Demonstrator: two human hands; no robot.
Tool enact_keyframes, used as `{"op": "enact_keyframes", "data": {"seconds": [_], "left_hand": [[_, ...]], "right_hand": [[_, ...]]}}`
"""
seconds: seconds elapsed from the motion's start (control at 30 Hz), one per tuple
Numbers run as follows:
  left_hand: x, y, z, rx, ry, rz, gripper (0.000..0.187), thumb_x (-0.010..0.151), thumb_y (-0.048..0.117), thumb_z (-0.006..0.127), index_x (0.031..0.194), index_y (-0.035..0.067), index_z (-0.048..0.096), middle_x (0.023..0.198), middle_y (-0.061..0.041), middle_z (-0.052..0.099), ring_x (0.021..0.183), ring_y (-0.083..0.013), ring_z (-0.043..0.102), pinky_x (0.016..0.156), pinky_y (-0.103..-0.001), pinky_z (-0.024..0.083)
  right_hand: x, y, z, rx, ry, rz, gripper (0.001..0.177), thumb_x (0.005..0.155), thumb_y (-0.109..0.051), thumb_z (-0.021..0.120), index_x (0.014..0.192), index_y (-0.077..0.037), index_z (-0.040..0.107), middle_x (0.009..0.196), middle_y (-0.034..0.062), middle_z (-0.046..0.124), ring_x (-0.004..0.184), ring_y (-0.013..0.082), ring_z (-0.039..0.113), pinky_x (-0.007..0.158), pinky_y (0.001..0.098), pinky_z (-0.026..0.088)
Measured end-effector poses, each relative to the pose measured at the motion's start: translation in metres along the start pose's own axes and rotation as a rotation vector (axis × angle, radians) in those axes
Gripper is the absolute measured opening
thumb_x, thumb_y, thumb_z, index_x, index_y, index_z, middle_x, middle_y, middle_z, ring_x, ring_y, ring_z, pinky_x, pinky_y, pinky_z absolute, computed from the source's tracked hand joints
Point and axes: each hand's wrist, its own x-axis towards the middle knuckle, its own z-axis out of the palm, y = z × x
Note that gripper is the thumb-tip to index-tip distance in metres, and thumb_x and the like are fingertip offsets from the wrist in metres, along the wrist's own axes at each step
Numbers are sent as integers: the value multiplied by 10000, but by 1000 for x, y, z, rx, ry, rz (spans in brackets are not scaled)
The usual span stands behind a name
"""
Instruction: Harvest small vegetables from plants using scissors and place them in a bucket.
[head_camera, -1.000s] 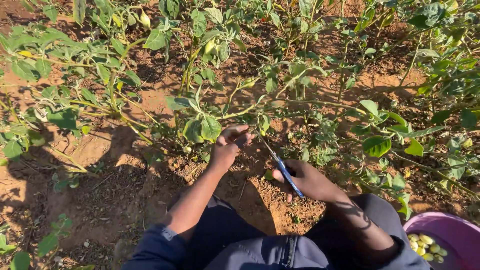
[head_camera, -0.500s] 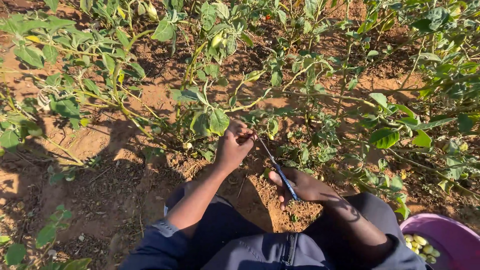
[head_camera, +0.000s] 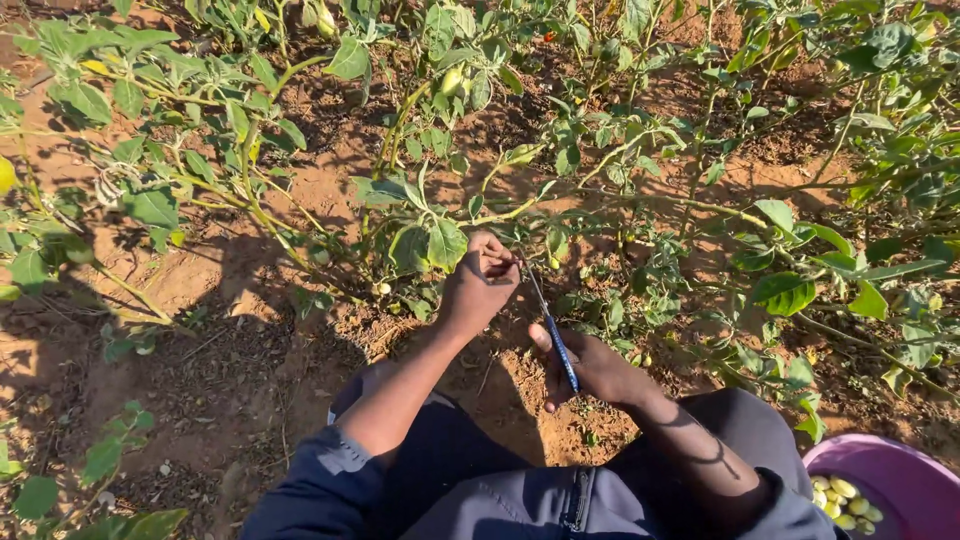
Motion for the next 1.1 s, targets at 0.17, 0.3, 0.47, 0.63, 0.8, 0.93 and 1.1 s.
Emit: {"op": "enact_keyframes", "data": {"seconds": [0.17,0.3,0.47,0.63,0.8,0.93,1.1], "left_hand": [[-1,-2,1,-20,-41,-112,297,916,63,761,1085,78,518,993,-66,732,899,-152,781,767,-289,662],[-2,-19,1,-141,-65,43,353,936,26,723,1144,68,442,1007,-75,674,949,-146,746,812,-287,634],[3,9,-12,-16,-105,52,351,890,27,734,1087,66,445,937,-66,659,891,-134,751,767,-278,656],[11,-2,-20,134,-221,-55,393,896,73,667,1173,73,389,890,-68,610,796,-159,683,678,-336,584],[30,-35,-17,507,16,153,208,1031,178,624,1213,90,574,894,-67,632,768,-223,673,650,-361,530],[75,71,1,291,-6,218,272,986,207,724,1182,61,604,962,-104,657,839,-236,703,672,-354,553],[98,9,36,370,-180,-27,168,948,160,653,1094,127,730,1026,-47,782,830,-156,747,708,-312,613]], "right_hand": [[7,-4,5,52,38,-23,702,926,-667,442,944,-4,672,583,95,714,566,223,774,539,339,581],[19,17,1,6,19,-142,595,1011,-518,416,979,5,698,555,112,675,499,225,729,480,356,567],[32,53,-12,-247,83,-533,559,1112,-436,389,953,-1,702,629,102,673,532,204,717,530,335,561],[-5,39,-25,-63,28,-161,528,1008,-438,414,988,-1,709,608,106,685,465,236,703,455,377,566],[-31,40,-59,-133,-27,105,662,970,-557,566,834,82,672,665,146,730,601,251,797,597,364,649],[-40,24,-67,-118,127,168,628,887,-599,581,831,20,671,680,136,748,611,244,800,608,366,656],[-34,21,-75,220,-121,-33,802,919,-676,387,1266,-5,657,675,106,703,624,251,750,560,349,573]]}}
